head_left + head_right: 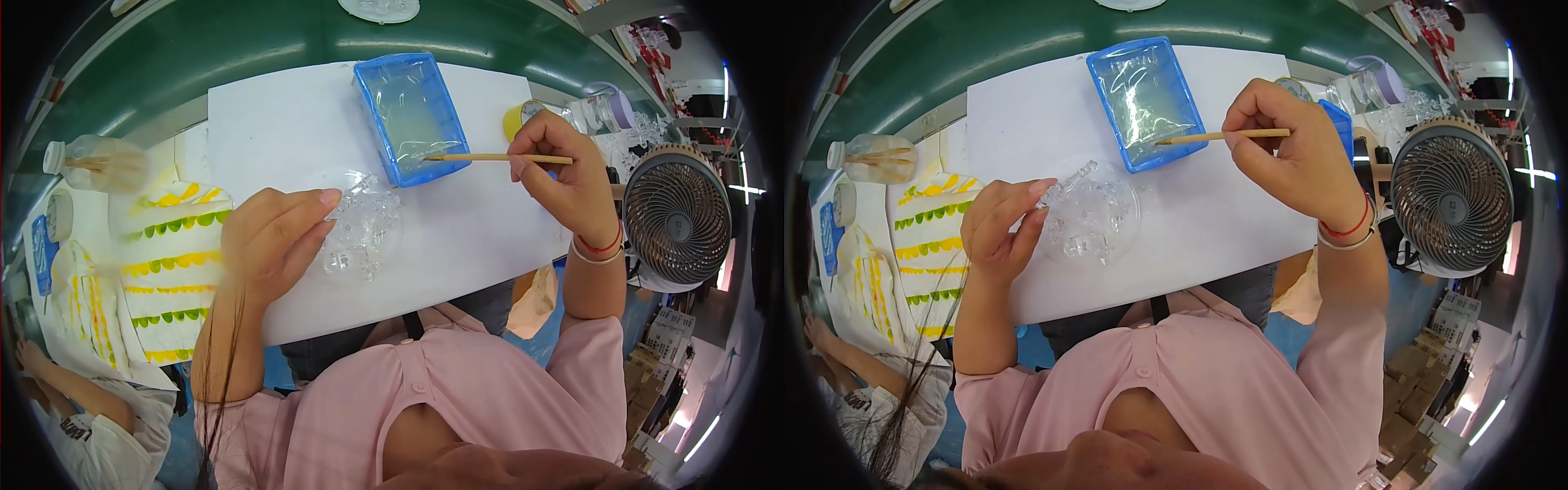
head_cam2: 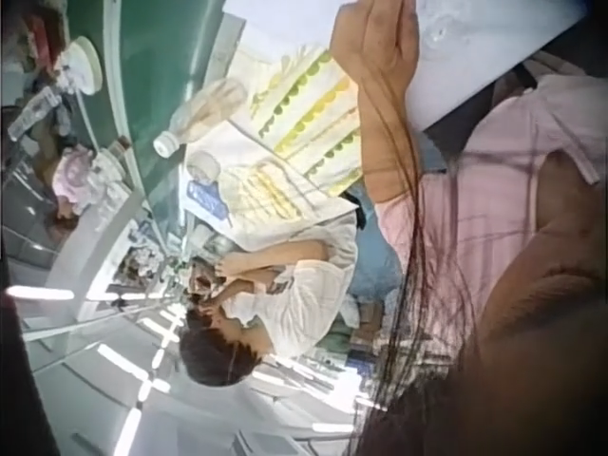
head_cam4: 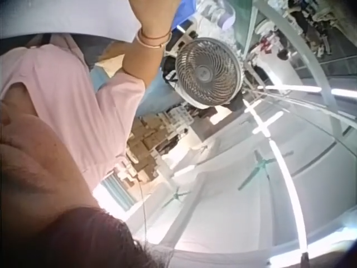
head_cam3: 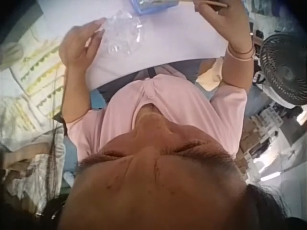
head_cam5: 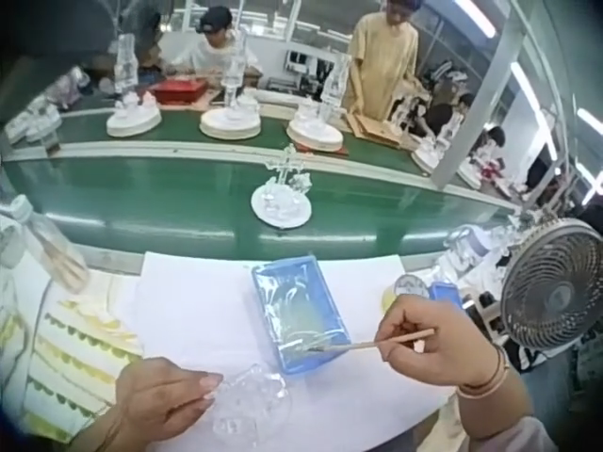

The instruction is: Applying adhesive to clear plastic or glass decorative pieces using a small brush at an assembly line.

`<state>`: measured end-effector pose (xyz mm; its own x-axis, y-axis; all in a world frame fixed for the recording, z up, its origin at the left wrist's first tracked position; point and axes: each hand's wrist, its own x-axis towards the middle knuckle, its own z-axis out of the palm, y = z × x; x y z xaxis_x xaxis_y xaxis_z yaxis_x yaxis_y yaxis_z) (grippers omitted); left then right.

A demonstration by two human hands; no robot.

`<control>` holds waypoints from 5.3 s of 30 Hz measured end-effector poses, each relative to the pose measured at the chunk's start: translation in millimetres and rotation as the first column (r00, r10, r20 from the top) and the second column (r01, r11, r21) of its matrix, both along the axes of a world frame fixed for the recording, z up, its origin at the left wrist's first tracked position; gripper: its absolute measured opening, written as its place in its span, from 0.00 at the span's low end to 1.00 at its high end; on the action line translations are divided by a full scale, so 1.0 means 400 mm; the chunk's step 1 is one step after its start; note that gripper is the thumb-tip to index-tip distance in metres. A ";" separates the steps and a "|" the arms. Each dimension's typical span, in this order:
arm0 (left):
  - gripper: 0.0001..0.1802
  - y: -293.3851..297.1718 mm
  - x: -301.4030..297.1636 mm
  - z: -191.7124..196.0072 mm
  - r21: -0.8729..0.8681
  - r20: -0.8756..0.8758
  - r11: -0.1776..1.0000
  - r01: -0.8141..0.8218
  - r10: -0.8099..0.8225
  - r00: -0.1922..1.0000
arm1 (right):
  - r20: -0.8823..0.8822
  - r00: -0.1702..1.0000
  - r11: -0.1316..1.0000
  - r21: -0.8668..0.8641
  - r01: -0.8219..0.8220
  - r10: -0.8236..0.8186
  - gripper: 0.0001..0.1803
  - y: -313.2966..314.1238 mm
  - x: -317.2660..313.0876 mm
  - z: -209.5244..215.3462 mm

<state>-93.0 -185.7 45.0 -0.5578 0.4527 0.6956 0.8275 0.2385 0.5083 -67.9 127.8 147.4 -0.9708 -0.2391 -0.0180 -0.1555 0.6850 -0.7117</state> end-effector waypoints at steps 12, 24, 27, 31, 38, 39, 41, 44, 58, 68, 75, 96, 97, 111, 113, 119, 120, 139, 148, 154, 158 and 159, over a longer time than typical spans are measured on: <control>0.24 0.006 -0.005 0.001 0.032 0.011 0.999 -0.011 0.011 1.000 | -0.069 0.942 0.797 -0.556 0.237 -0.328 0.04 0.059 0.123 -0.051; 0.22 0.015 -0.006 -0.006 0.103 0.042 0.995 0.001 -0.006 0.999 | -0.372 0.888 0.935 -0.119 -0.335 0.271 0.11 -0.072 0.198 -0.141; 0.21 0.013 -0.005 -0.009 0.098 0.040 0.995 0.001 -0.005 0.999 | -0.435 0.845 0.932 -0.038 -0.361 0.310 0.15 -0.092 0.188 -0.163; 0.21 0.013 -0.004 -0.007 0.096 0.038 0.995 -0.002 -0.001 0.999 | -0.422 0.852 0.939 -0.002 -0.344 0.311 0.14 -0.101 0.178 -0.171; 0.22 0.012 -0.005 -0.010 0.087 0.038 0.996 -0.004 0.001 0.999 | -0.388 0.874 0.942 -0.038 -0.332 0.292 0.15 -0.120 0.158 -0.188; 0.22 0.012 -0.005 -0.009 0.082 0.042 0.997 -0.007 0.004 0.999 | -0.401 0.871 0.944 -0.042 -0.328 0.285 0.15 -0.123 0.157 -0.192; 0.22 0.011 -0.003 -0.006 0.075 0.043 0.997 -0.007 0.004 0.999 | -0.415 0.867 0.946 -0.046 -0.322 0.275 0.15 -0.130 0.154 -0.198; 0.22 0.013 -0.003 -0.005 0.069 0.046 0.998 -0.009 0.005 0.999 | -0.444 0.857 0.948 -0.053 -0.315 0.260 0.14 -0.133 0.147 -0.208; 0.16 0.004 -0.002 -0.004 0.017 0.041 0.999 0.028 -0.028 0.999 | -0.331 0.935 0.947 -0.241 -0.214 0.127 0.09 -0.102 0.168 -0.250; 0.22 0.017 -0.004 -0.009 0.084 0.017 0.996 -0.011 0.009 1.000 | -0.513 0.814 0.955 0.037 -0.294 0.270 0.14 -0.182 0.140 -0.233; 0.18 0.004 0.000 -0.001 0.021 0.004 1.000 -0.002 0.002 1.000 | -0.531 0.792 0.949 0.086 -0.303 0.301 0.11 -0.200 0.135 -0.191; 0.24 0.028 0.003 -0.007 0.035 -0.020 0.994 -0.099 0.099 0.995 | -0.111 0.924 0.924 0.161 -0.347 0.366 0.09 -0.159 0.035 -0.048; 0.24 0.027 0.004 -0.007 0.030 -0.019 0.995 -0.092 0.093 0.995 | -0.093 0.911 0.908 0.168 -0.384 0.402 0.10 -0.156 0.030 -0.044; 0.14 0.041 0.041 0.078 -0.349 0.138 0.902 -0.256 0.319 0.938 | -0.239 0.903 0.934 0.060 -0.352 0.356 0.11 -0.037 0.112 -0.156; 0.14 0.047 0.054 0.095 -0.365 0.158 0.892 -0.266 0.341 0.927 | -0.286 0.887 0.931 0.058 -0.362 0.362 0.13 -0.027 0.142 -0.188; 0.12 0.053 0.078 0.095 -0.362 0.207 0.885 -0.291 0.381 0.901 | -0.393 0.829 0.908 0.039 -0.418 0.398 0.15 -0.006 0.216 -0.216; 0.12 0.053 0.080 0.093 -0.366 0.186 0.880 -0.302 0.388 0.903 | -0.431 0.814 0.909 0.040 -0.414 0.390 0.15 -0.006 0.221 -0.217; 0.10 0.066 0.091 0.059 -0.283 0.143 0.886 -0.366 0.417 0.898 | -0.473 0.839 0.954 0.012 -0.299 0.269 0.10 -0.019 0.173 -0.230; 0.11 0.055 0.089 0.059 -0.274 0.159 0.896 -0.350 0.401 0.902 | -0.464 0.832 0.936 -0.017 -0.352 0.304 0.11 -0.021 0.220 -0.210; 0.11 0.060 0.114 0.058 -0.261 0.157 0.890 -0.374 0.422 0.893 | -0.502 0.806 0.936 0.019 -0.351 0.312 0.11 -0.033 0.228 -0.205; 0.11 0.062 0.125 0.057 -0.272 0.129 0.876 -0.399 0.444 0.887 | -0.512 0.792 0.931 0.046 -0.362 0.333 0.13 -0.040 0.265 -0.200; 0.11 0.064 0.125 0.055 -0.261 0.127 0.878 -0.402 0.444 0.887 | -0.523 0.790 0.936 0.043 -0.350 0.319 0.14 -0.041 0.267 -0.202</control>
<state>-43.0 -160.1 67.1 -0.8349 0.2755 0.4765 0.5227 0.6683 0.5293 38.7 111.5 66.6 -0.6927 -0.5365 0.4821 -0.7205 0.4852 -0.4954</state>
